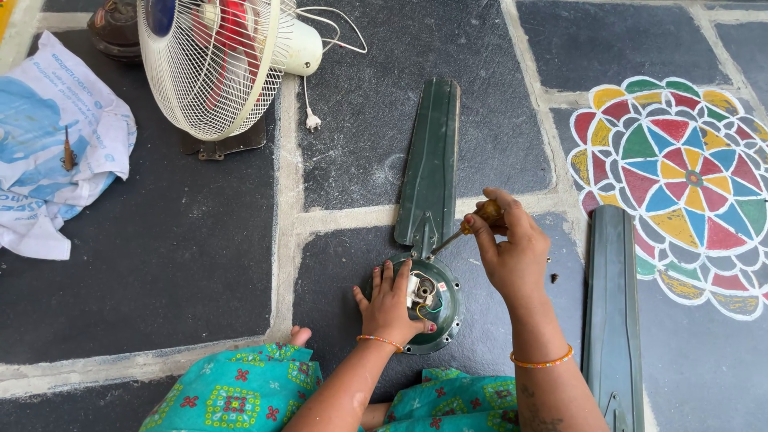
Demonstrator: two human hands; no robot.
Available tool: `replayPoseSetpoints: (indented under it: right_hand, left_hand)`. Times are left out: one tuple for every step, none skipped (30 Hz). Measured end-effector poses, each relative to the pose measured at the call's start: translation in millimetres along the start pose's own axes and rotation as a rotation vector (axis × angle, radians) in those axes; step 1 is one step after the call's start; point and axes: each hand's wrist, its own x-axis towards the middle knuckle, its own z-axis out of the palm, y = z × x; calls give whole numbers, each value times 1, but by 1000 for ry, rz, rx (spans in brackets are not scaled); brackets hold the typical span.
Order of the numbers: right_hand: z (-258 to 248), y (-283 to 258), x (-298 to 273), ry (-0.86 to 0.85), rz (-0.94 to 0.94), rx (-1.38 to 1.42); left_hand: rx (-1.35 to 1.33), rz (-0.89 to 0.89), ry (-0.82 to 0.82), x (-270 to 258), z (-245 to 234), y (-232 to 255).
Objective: The person sits on the floor and uses a screwdriver to remove screws from a ceiling fan blade and the fan motor housing. They detach the blade and place it aside, then continue to unscrew and remove components from the motor housing.
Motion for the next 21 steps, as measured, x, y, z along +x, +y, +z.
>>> replayPoseSetpoints:
  right_hand:
    - [-1,4,0,22,22,25]
    - [-5,9,2,43,45,50]
    - [-10,15,4,66,67,77]
    - [-20,24,10,136,162,427]
    - [-33,34,14,208,257,776]
    - [-48,42,14,306,335,929]
    - [-65,51,16,406,406,1076]
    - [-82,59,12,429,374,1319]
    - [-97,65,3,448,337,1561]
    - [-112,72,-4,369,295,1743]
    - [-127,79,-13,351,249,1838]
    - [-143,87,-22,328,204,1933]
    - [-154,96,-34,333,165,1997]
    - [-165,104,-45,336,124,2062]
    - [-173,112,-60,294,85,2180]
    - [-177,120,-75,290,50,2362]
    - [-180,128,-90,284,16,2545]
    - [-181,135,-104,318,-13,2795]
    - [-182,142,-113,312,-54,2957]
    - [-183,148,-122,302,-95,3119]
    - [-185,152,-129,385,-95,3020]
  left_hand:
    - [-2,1,-1,0,0,0]
    - [-7,4,4,0,1,0]
    - [-10,5,11,0,1,0]
    - [-14,7,17,0,1,-1]
    - [-15,7,20,0,1,-1]
    - [-17,6,22,0,1,-2]
    - [-23,10,27,1,2,-1]
    - [-21,8,29,1,2,0]
    - [-20,5,30,1,2,-1]
    - [-19,2,31,1,3,-1]
    - [-22,6,36,0,3,-2]
    - [-26,9,42,0,4,-2]
    - [-28,13,49,0,4,-2]
    - [-24,6,40,0,4,-2]
    - [-21,-2,34,0,3,-2]
    - [-18,-10,28,1,3,-1]
    - [-19,-5,32,0,2,-2]
    - [-20,0,36,0,2,-2]
    - [-21,7,39,0,2,-2]
    - [-16,5,39,0,2,-2]
    - [-11,4,39,0,2,-2]
